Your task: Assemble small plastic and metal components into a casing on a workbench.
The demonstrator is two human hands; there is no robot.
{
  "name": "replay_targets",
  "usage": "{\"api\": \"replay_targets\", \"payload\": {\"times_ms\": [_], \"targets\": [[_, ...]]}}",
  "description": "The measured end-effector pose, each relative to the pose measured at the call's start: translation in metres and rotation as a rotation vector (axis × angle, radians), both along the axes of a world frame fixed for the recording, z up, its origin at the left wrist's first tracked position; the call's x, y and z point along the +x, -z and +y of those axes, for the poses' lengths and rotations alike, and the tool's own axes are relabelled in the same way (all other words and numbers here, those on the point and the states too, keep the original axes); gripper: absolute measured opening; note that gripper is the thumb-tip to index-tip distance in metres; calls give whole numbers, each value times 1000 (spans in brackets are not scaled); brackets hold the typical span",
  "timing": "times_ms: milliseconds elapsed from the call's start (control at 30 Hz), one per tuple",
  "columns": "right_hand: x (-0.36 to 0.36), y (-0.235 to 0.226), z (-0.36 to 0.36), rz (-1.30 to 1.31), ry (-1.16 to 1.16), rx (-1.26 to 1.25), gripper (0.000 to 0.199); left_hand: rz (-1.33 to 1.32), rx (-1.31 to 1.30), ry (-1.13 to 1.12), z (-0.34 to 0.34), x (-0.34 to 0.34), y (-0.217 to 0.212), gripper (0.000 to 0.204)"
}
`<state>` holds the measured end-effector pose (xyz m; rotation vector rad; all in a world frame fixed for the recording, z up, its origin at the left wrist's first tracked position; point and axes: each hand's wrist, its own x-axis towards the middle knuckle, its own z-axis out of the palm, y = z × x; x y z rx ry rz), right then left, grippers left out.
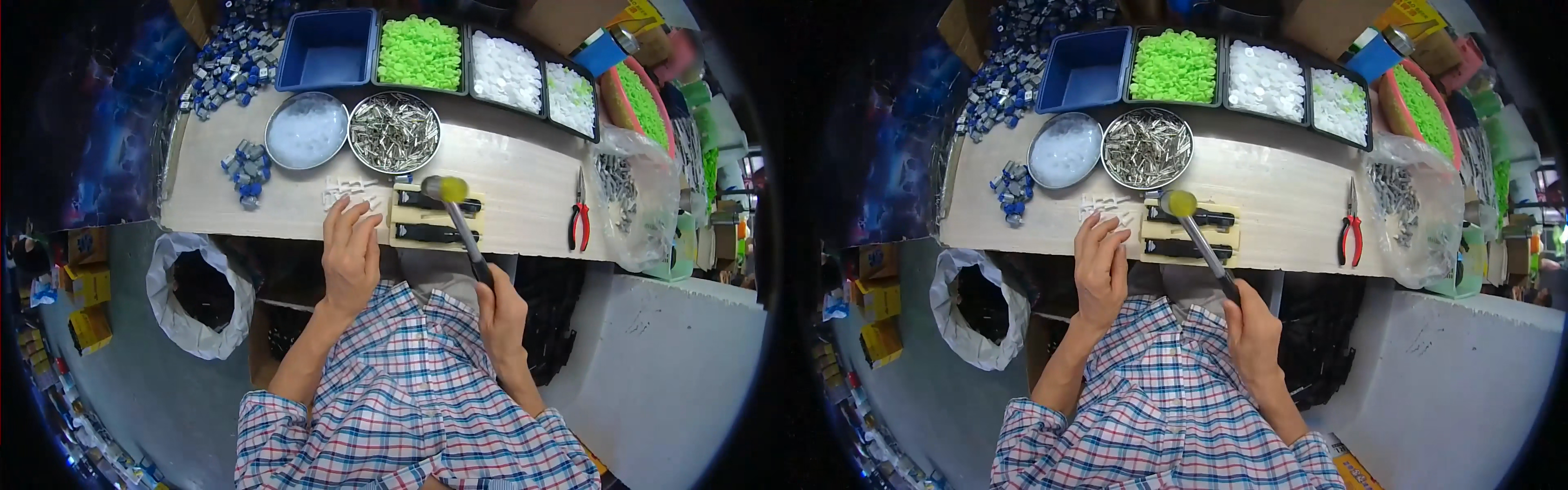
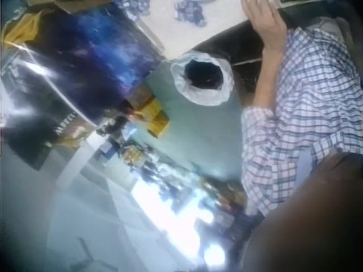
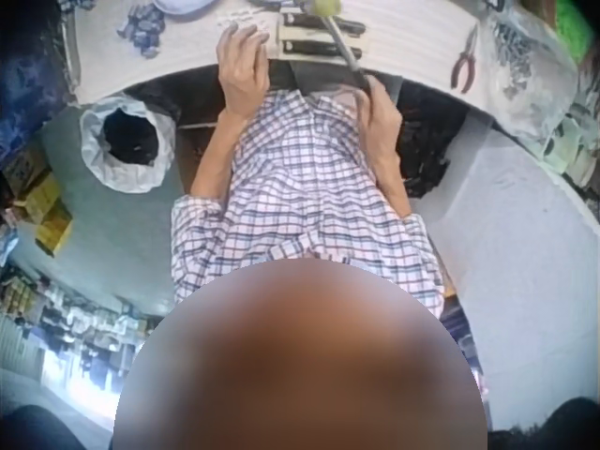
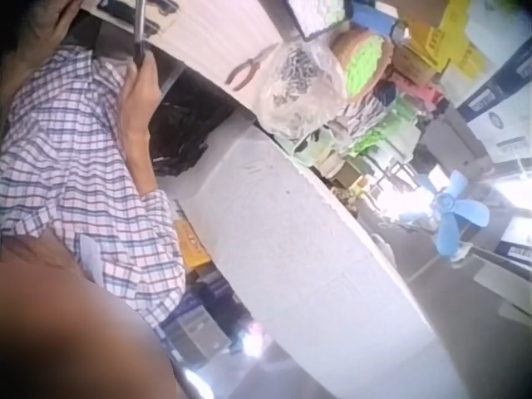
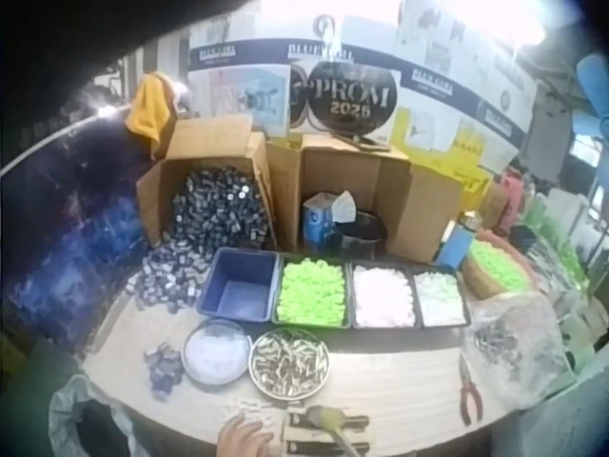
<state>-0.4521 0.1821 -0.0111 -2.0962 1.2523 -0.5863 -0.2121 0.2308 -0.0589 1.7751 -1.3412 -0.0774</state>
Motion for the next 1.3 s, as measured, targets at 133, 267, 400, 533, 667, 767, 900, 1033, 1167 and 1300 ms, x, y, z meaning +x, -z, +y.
{"api": "replay_targets", "payload": {"times_ms": [133,267,400,533,667,767,900,1033,1167,1300], "targets": [[-4,2,15,-101,-43,-95,25,-31,-27,35,3,1,5,25],[0,8,20,25,-48,-27,24,-13,2,4,6,4,6,28],[9,7,9,32,14,12,24,-25,17,-20,7,7,3,27],[18,5,-12,110,-1,-18,24,-10,-38,-21,-2,6,-5,27],[6,-2,-10,17,-28,205,23,63,-54,-10,-12,5,-15,27],[-8,-3,2,-47,-133,328,27,4,-54,144,-17,5,-19,32],[-22,-1,11,7,-154,563,30,-45,-27,279,-8,4,-26,38],[-23,-5,8,-28,-200,520,30,-124,-6,262,-6,0,-35,36],[-10,-16,-3,-63,-199,416,28,-284,-113,198,-25,9,-46,44],[10,-25,-12,-71,-187,236,26,-329,-194,152,-48,22,-56,50]]}}
